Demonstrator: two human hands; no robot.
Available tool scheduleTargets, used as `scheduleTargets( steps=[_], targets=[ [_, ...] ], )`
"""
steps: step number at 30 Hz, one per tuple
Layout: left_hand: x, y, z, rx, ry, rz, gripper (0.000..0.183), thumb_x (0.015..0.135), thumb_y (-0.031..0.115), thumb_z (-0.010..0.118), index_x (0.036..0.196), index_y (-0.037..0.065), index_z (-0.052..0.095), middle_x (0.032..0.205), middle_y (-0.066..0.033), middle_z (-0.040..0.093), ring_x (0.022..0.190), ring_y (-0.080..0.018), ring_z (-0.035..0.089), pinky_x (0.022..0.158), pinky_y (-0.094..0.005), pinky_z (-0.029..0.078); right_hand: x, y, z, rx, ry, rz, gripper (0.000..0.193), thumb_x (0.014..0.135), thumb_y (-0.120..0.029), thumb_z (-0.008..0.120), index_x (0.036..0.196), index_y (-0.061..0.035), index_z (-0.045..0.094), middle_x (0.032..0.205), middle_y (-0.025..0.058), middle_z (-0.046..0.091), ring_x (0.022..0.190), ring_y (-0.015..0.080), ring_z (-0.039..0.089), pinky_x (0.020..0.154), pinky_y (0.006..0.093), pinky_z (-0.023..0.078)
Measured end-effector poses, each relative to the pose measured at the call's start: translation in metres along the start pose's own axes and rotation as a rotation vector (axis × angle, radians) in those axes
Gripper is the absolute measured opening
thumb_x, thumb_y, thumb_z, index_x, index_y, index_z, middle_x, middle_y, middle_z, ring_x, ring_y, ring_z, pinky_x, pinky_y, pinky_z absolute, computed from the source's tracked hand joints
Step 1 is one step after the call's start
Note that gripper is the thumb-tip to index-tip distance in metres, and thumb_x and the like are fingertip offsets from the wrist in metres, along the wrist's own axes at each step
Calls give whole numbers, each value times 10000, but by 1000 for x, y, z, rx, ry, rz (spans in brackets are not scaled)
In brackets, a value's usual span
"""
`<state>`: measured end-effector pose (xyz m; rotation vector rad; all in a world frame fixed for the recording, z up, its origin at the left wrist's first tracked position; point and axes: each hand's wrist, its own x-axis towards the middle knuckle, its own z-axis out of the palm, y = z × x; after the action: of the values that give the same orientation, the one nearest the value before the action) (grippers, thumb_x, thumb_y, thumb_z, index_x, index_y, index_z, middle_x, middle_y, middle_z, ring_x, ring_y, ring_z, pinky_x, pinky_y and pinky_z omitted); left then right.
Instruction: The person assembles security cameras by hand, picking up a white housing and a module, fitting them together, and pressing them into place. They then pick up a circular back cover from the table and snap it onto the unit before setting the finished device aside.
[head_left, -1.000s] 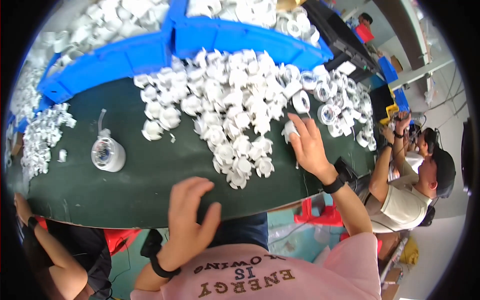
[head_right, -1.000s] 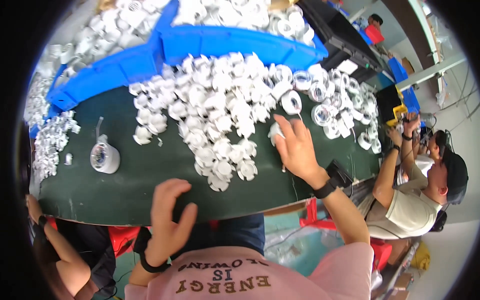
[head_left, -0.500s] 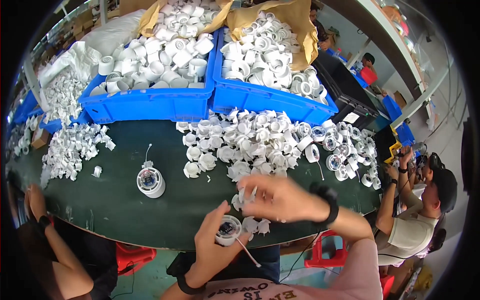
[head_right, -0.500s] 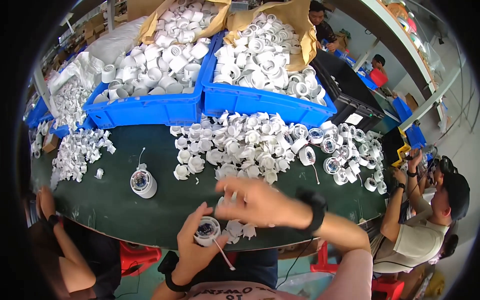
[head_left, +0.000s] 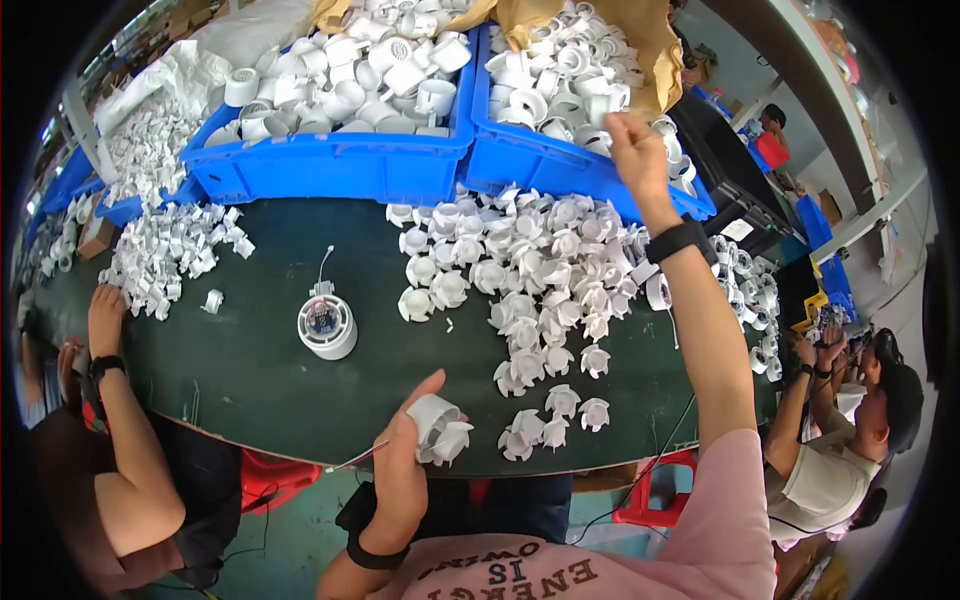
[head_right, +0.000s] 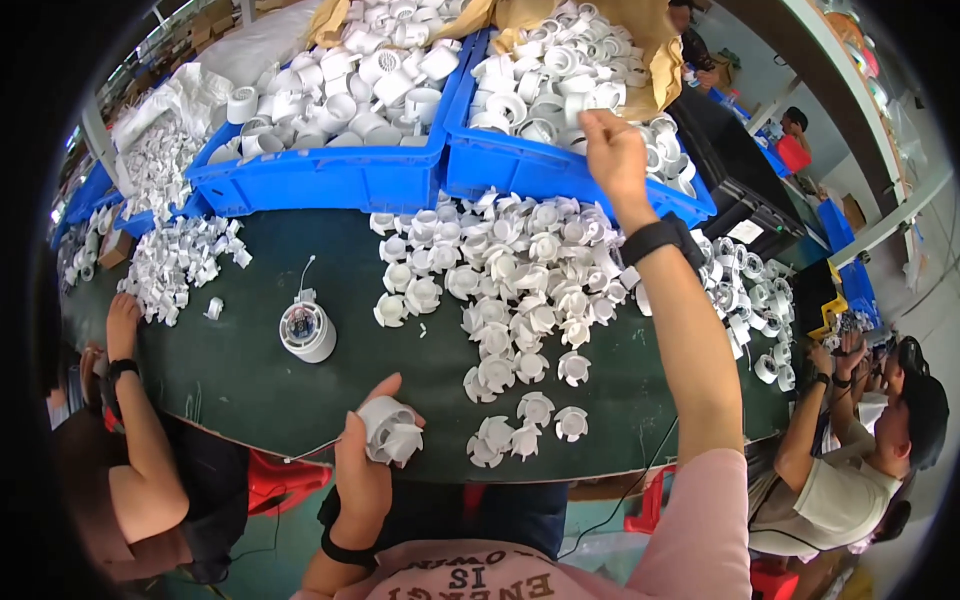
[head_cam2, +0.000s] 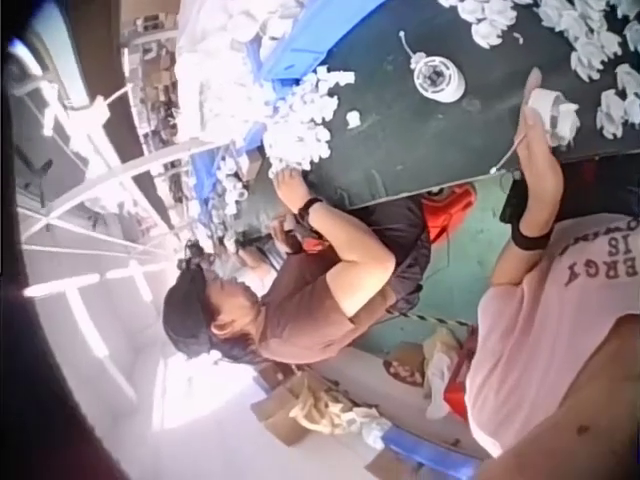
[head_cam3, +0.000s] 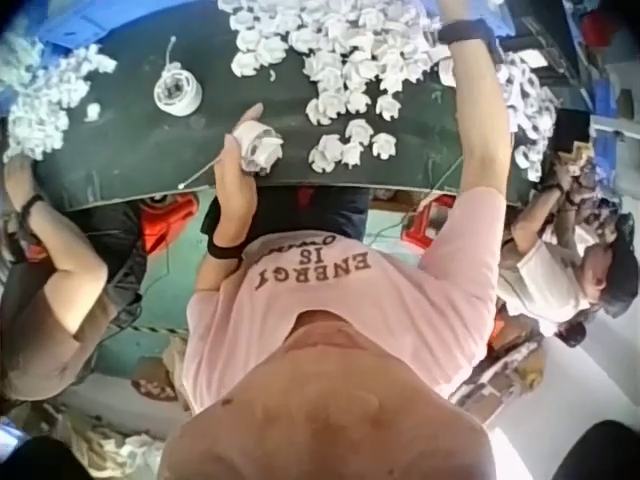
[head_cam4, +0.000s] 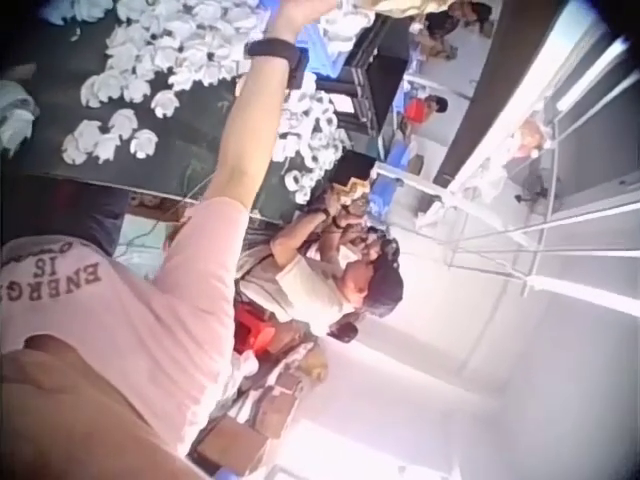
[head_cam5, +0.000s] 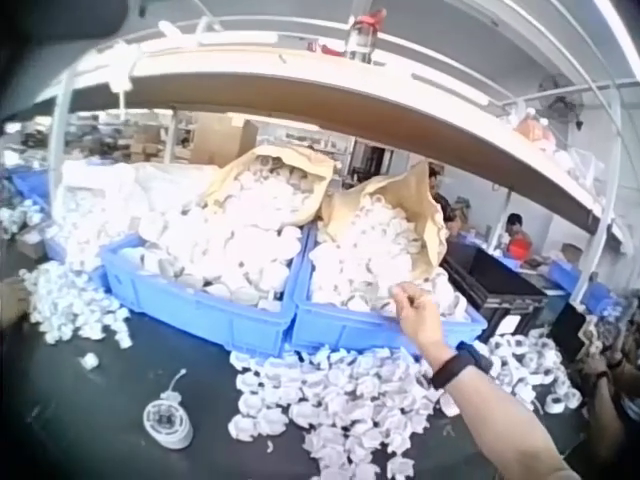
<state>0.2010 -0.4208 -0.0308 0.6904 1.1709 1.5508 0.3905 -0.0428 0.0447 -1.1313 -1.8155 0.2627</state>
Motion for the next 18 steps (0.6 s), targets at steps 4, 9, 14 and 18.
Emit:
scheduleTargets(
  steps=[4,9,14,18],
  targets=[
    [5,7,2,-92,-101,-45,655,935,533,420,1332,13,388,929,-90,611,719,-130,570,530,-215,407,-70,-61,-38,514,-353,303,339,1012,-344,398,1069,-36,527,824,114,681,721,195,669,683,288,509],
    [8,13,10,-99,-252,-83,524,900,499,501,1091,16,429,930,-118,588,697,-155,608,496,-272,484,-194,-128,-86,352,-828,-45,279,840,-251,693,866,-23,535,790,82,599,635,185,613,593,289,470],
    [13,-12,22,242,-204,150,387,909,357,465,1031,-7,501,853,-85,570,701,-126,533,598,-258,436,-254,-149,-89,108,-770,-97,656,652,-240,866,1122,-20,465,961,144,626,798,233,664,710,330,517],
    [4,-12,33,375,-292,257,305,933,250,436,1002,-27,542,796,-87,577,694,-131,506,631,-276,415,-288,-140,-85,600,-589,289,719,695,-206,850,1208,-10,386,1051,121,572,847,200,644,754,313,521]
  ],
)
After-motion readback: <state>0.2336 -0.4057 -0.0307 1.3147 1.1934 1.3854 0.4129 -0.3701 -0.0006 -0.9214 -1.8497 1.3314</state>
